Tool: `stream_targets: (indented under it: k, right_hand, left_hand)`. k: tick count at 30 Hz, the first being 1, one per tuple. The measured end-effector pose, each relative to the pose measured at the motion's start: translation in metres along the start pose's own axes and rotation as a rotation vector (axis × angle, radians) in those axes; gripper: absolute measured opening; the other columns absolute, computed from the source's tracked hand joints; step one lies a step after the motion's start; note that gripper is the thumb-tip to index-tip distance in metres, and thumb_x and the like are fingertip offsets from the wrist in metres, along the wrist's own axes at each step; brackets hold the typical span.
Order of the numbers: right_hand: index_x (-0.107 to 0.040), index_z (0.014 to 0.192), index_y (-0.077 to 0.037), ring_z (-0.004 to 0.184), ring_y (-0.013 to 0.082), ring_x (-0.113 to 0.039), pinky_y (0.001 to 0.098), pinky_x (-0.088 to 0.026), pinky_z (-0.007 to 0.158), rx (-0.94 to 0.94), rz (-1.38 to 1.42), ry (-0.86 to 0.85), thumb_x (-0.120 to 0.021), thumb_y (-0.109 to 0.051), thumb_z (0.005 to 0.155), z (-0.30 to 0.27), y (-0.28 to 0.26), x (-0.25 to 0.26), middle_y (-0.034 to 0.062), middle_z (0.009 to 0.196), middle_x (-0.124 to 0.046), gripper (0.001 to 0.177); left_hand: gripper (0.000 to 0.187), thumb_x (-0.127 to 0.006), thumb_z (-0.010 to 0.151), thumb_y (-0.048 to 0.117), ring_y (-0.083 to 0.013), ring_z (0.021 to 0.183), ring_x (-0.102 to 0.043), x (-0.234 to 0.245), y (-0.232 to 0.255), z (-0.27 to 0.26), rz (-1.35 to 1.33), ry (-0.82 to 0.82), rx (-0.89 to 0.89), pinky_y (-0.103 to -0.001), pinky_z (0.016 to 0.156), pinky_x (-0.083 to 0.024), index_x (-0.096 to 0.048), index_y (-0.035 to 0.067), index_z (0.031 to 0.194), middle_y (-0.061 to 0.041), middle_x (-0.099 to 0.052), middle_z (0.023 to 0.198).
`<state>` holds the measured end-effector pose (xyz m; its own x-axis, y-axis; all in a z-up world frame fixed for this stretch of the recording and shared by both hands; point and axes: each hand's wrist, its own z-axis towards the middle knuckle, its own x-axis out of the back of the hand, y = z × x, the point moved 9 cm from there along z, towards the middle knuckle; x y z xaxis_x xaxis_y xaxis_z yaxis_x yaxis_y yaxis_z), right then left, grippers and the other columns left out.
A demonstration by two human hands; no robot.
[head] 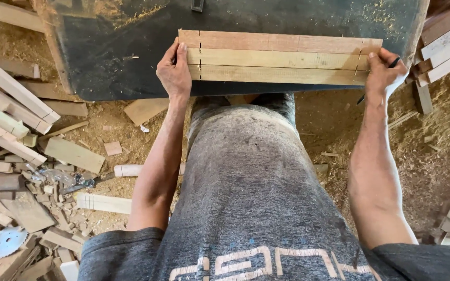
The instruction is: The person selects wooden slats, aligns them on a workbench, and uses a try square and pencil to mark lines across them for future processing.
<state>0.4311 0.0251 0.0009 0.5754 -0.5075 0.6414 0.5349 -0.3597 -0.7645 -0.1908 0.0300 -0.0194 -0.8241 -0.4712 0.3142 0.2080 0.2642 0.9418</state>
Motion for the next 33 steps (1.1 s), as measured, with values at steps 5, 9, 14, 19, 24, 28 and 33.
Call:
stream_targets:
  k: [5, 9, 14, 19, 24, 28, 33]
  right_hand:
    - [-0.083, 0.096, -0.013, 0.081, 0.0147, -0.085, 0.0302, -0.078, 0.072, -0.047, -0.017, 0.002, -0.084, -0.002, 0.081, -0.002, -0.006, 0.001, 0.0033, 0.092, -0.086, 0.019]
    - [-0.082, 0.098, -0.012, 0.077, 0.0117, -0.084, 0.0260, -0.078, 0.069, -0.064, 0.039, -0.024, -0.083, 0.001, 0.083, -0.001, -0.004, -0.001, 0.0026, 0.090, -0.085, 0.020]
    - [-0.081, 0.102, -0.009, 0.077, 0.0098, -0.083, 0.0218, -0.077, 0.071, -0.079, 0.061, -0.076, -0.080, 0.001, 0.088, -0.003, -0.007, -0.003, 0.0029, 0.092, -0.084, 0.018]
    - [-0.076, 0.101, -0.007, 0.086, 0.0122, -0.081, 0.0203, -0.079, 0.078, -0.146, 0.121, -0.086, -0.077, 0.004, 0.088, 0.007, 0.025, -0.007, 0.0062, 0.100, -0.080, 0.018]
    - [-0.076, 0.095, -0.011, 0.092, 0.0158, -0.084, 0.0261, -0.080, 0.087, -0.231, 0.135, -0.115, -0.080, 0.004, 0.083, 0.009, 0.020, -0.005, 0.0064, 0.103, -0.080, 0.020]
    - [-0.078, 0.090, -0.014, 0.092, 0.0143, -0.084, 0.0249, -0.081, 0.091, -0.242, 0.118, -0.146, -0.086, 0.003, 0.082, 0.012, 0.015, -0.002, 0.0013, 0.097, -0.080, 0.022]
    - [-0.079, 0.081, -0.016, 0.096, 0.0219, -0.085, 0.0484, -0.068, 0.097, -0.193, 0.155, 0.027, -0.085, 0.003, 0.073, 0.005, 0.006, 0.029, 0.0039, 0.089, -0.084, 0.021]
  left_hand:
    - [0.037, -0.072, 0.097, 0.029, -0.0180, 0.114, -0.074, -0.001, 0.000, -0.002, -0.025, 0.021, -0.003, -0.029, 0.097, -0.064, -0.071, 0.005, 0.125, -0.011, -0.077, 0.122]
    - [0.035, -0.072, 0.097, 0.025, -0.0194, 0.113, -0.075, -0.001, 0.001, -0.003, -0.047, 0.028, -0.012, -0.029, 0.097, -0.065, -0.071, 0.004, 0.125, -0.012, -0.076, 0.122]
    - [0.037, -0.070, 0.098, 0.030, -0.0202, 0.117, -0.073, -0.002, 0.001, -0.004, -0.031, 0.032, 0.017, -0.031, 0.099, -0.064, -0.071, 0.006, 0.126, -0.011, -0.075, 0.125]
    - [0.032, -0.071, 0.098, 0.024, -0.0192, 0.116, -0.075, -0.002, -0.002, -0.006, -0.053, 0.052, -0.011, -0.029, 0.097, -0.067, -0.071, 0.007, 0.126, -0.010, -0.075, 0.125]
    - [0.034, -0.071, 0.098, 0.026, -0.0182, 0.114, -0.075, -0.002, -0.006, -0.004, -0.030, 0.032, 0.008, -0.028, 0.096, -0.066, -0.071, 0.007, 0.126, -0.010, -0.076, 0.123]
    - [0.025, -0.067, 0.098, 0.025, -0.0162, 0.098, -0.080, -0.004, -0.021, 0.015, 0.077, -0.074, 0.043, -0.026, 0.082, -0.070, -0.072, 0.010, 0.117, -0.009, -0.081, 0.107]
    - [0.034, -0.064, 0.098, 0.037, -0.0109, 0.084, -0.068, 0.028, 0.012, 0.060, 0.063, 0.078, -0.049, -0.023, 0.073, -0.063, -0.068, 0.009, 0.117, -0.005, -0.071, 0.100]
